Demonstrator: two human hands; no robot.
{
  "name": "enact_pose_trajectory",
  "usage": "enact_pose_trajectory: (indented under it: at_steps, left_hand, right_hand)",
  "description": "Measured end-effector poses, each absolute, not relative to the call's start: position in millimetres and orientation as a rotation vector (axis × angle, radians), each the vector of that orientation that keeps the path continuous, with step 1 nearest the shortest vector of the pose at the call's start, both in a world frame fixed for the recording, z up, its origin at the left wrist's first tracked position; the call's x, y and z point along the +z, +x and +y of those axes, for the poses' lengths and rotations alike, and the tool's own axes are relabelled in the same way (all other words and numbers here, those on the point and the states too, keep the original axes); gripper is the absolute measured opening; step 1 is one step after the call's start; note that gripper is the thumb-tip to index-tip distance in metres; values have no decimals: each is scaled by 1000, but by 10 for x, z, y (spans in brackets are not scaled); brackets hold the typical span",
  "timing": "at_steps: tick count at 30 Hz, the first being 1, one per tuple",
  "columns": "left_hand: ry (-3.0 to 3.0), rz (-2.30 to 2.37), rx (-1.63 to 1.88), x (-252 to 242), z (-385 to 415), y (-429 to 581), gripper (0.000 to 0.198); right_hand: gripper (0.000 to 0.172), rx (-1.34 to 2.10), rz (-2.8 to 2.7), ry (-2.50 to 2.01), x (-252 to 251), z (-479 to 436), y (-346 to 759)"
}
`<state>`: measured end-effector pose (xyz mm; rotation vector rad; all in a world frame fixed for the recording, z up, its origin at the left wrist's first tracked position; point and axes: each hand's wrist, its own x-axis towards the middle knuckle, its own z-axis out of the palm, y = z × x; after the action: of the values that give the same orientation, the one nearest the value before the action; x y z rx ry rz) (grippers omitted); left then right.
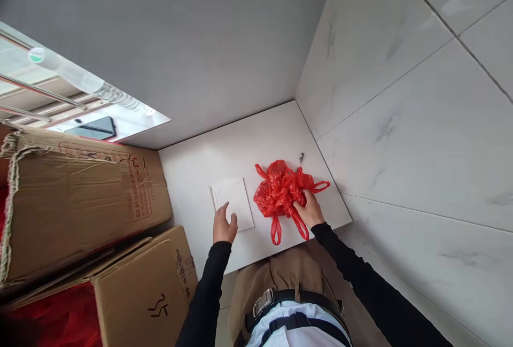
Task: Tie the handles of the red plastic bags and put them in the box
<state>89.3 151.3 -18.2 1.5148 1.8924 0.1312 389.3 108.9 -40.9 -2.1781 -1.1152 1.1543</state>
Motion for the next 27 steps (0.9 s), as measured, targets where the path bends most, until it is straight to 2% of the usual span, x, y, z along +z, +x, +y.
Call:
enact_pose_trajectory:
  at_steps: [3, 7, 15, 23, 27]
  left_hand:
    - [1624, 1696, 203, -127, 1754, 1297, 53]
    - [1709, 1482, 163, -115, 1674, 1791, 63]
    - [1630, 1460, 190, -201, 1194, 1737, 65]
    - [1360, 1563, 421, -258, 1048, 1582, 48]
    - [1210, 1551, 542, 22, 957, 1751, 42]
  right_hand:
    - [47, 1138, -1096, -2184, -322, 1089, 3854]
    - [56, 1106, -1039, -2192, -205, 1073, 3857]
    - [50, 974, -955, -2157, -139, 1064, 4035]
    - [46, 774, -1048, -2083, 35, 1178, 4148]
    - [45, 694, -1201, -1998, 319, 1177, 4057]
